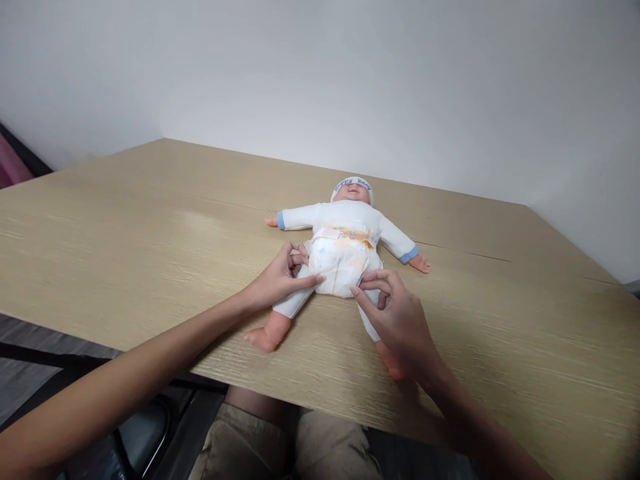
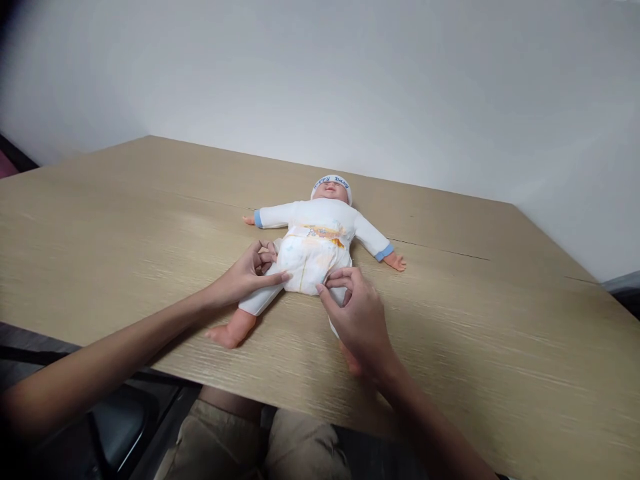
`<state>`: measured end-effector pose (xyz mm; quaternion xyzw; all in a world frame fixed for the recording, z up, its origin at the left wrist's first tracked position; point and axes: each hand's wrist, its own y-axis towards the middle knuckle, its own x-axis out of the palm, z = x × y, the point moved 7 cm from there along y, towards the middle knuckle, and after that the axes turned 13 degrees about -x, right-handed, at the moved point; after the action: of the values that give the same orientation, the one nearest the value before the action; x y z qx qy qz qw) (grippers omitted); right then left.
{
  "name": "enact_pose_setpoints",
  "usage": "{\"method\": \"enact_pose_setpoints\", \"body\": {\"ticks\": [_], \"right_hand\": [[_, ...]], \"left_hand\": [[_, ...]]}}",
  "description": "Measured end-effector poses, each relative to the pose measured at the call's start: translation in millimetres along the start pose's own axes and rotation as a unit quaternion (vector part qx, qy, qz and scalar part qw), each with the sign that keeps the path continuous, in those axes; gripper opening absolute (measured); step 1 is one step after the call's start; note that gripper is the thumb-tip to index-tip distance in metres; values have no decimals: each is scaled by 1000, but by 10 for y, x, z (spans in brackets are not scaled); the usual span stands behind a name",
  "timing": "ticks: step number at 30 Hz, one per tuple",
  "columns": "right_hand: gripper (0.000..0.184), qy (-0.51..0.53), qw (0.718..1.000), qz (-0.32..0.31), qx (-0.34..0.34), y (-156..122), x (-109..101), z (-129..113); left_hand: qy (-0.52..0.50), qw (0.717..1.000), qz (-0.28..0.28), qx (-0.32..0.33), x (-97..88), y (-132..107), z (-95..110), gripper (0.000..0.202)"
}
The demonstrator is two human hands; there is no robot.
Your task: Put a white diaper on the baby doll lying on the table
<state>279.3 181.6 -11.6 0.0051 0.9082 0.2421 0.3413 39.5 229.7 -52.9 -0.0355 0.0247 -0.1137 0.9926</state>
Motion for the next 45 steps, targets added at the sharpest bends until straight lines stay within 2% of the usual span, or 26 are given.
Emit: {"method": "enact_pose_setpoints", "body": {"ticks": [5, 12, 15, 20, 24, 29, 34, 36, 39, 45], "right_hand": [[23, -30, 999, -31, -28, 15, -3, -20], [17, -22, 994, -63, -88, 14, 102, -112], [21, 2, 997, -55, -50, 6, 96, -47], [33, 69, 994, -52, 60, -39, 90, 111], [34, 94, 991, -49, 77, -38, 84, 99], [37, 95, 990, -62, 82, -30, 89, 94], [37, 73, 992, -77, 64, -20, 90, 77], [37, 59, 994, -75, 58, -11, 84, 69], [37, 43, 995, -69, 52, 4, 74, 57], [42, 93, 989, -71, 88, -7, 103, 160]], "left_hand": [[1, 1000, 17, -22, -3, -77, 9, 51], [121, 992, -23, -20, 19, -63, 66, 36], [104, 992, -51, -49, 35, -7, 16, 38], [-63, 987, -99, -113, 77, 18, -78, 46], [-93, 981, -112, -126, 80, 0, -94, 40], [-65, 987, -110, -99, 84, -13, -85, 45], [93, 994, -36, -34, 67, -35, -7, 51], [117, 992, -35, -18, 90, -37, 35, 48], [91, 993, -66, -22, 126, -26, 69, 46], [-79, 979, -129, -133, 129, -23, -10, 45]]}}
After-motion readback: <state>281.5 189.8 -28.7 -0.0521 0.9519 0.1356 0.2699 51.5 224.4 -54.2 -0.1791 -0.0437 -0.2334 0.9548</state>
